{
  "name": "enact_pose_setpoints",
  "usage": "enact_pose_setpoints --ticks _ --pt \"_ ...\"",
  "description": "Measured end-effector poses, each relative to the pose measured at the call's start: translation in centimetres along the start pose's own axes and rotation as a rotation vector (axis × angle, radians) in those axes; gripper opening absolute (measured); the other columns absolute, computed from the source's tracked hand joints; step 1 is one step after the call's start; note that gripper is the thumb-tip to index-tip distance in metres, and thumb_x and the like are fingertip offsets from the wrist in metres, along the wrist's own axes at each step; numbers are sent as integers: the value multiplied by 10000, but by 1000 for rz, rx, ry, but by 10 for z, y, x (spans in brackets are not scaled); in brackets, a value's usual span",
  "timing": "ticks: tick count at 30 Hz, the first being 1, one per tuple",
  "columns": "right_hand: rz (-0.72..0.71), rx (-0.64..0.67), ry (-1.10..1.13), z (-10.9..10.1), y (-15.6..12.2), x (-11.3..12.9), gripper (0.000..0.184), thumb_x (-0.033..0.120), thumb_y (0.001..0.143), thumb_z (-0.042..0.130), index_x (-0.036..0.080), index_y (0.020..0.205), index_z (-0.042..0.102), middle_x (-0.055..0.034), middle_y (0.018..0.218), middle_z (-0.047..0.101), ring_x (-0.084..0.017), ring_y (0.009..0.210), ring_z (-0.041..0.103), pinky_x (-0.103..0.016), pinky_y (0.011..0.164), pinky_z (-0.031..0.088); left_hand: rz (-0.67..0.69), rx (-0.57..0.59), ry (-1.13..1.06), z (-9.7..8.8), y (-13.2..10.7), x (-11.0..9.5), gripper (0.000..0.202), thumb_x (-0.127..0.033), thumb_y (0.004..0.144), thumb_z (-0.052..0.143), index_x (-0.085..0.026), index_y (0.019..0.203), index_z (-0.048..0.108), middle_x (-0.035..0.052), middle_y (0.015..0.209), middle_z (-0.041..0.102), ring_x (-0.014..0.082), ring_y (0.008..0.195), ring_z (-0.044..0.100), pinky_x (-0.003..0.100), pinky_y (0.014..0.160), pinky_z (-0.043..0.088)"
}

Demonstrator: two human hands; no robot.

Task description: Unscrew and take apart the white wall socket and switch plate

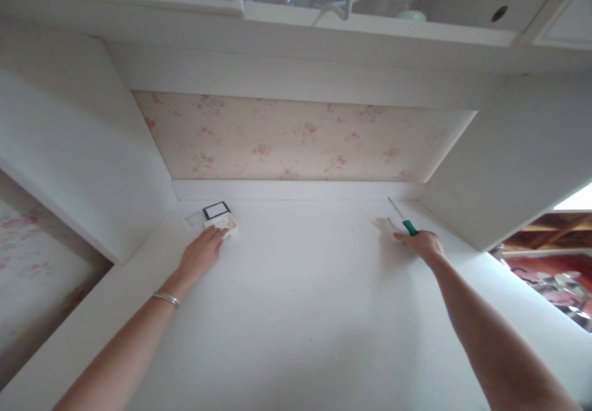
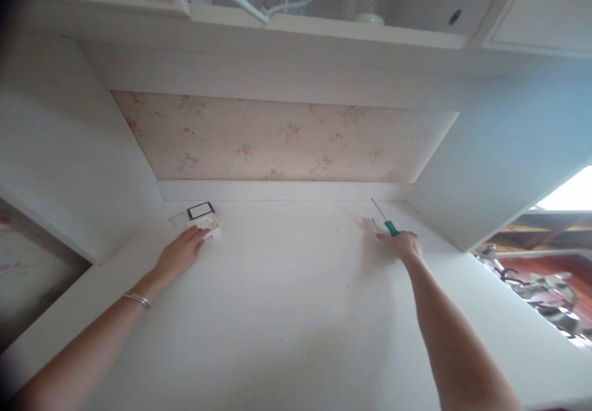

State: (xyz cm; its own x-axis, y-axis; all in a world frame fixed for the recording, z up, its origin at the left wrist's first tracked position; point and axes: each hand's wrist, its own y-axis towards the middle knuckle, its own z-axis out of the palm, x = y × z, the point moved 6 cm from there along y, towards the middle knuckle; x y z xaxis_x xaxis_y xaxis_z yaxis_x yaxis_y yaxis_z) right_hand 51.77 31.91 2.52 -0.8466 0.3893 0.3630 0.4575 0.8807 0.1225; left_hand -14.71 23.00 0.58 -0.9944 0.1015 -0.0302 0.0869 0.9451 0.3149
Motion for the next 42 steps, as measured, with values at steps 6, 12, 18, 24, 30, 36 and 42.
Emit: enact_pose_setpoints --ticks 6,12,18,24,30,36,42 --pt "27 115 -67 11 -19 7 581 683 626 560 127 745 683 -186 789 652 -309 747 626 -343 557 414 -16 -51 78 -8 -1 12 426 -154 900 338 -153 1285 520 135 1359 477 275 1267 434 419 1043 380" --pt "-150 74 -27 14 -97 47 545 647 650 549 148 834 669 -168 1074 626 -262 813 628 -325 630 448 83 -212 -39 -38 -15 -49 418 -127 879 382 -140 1281 496 143 1323 475 281 1249 430 434 1097 312" --pt "-261 151 74 22 -188 96 522 670 699 524 173 825 620 -144 1302 491 -259 955 615 -347 807 461 203 1 -451 -39 -47 -148 476 -353 888 488 -196 1334 436 91 1339 474 228 1258 429 372 1086 351" --pt "-390 283 285 27 -249 137 386 576 757 541 199 713 610 -97 1341 484 -240 993 606 -335 846 440 141 241 -719 -20 -58 -192 1021 -642 665 661 -163 1460 237 119 1513 257 279 1385 251 392 1141 254" --pt "-219 270 636 34 -229 145 432 577 737 575 227 972 670 -37 1031 681 -259 969 615 -324 792 449 56 307 -859 -2 -15 -194 1074 -594 599 737 -118 1445 280 172 1509 248 298 1398 223 411 1151 202" --pt "-21 318 914 55 -205 146 471 465 666 669 168 1031 682 -74 935 710 -254 926 637 -333 771 476 75 256 -940 16 7 -208 917 -436 583 805 -184 1373 414 161 1442 390 315 1335 358 447 1116 270" --pt "-90 461 1035 69 -218 160 462 386 675 698 168 1080 659 -69 1034 700 -214 993 633 -318 866 480 144 216 -971 6 -4 -204 820 -300 647 780 -208 1372 408 117 1356 505 272 1223 494 399 1044 382"
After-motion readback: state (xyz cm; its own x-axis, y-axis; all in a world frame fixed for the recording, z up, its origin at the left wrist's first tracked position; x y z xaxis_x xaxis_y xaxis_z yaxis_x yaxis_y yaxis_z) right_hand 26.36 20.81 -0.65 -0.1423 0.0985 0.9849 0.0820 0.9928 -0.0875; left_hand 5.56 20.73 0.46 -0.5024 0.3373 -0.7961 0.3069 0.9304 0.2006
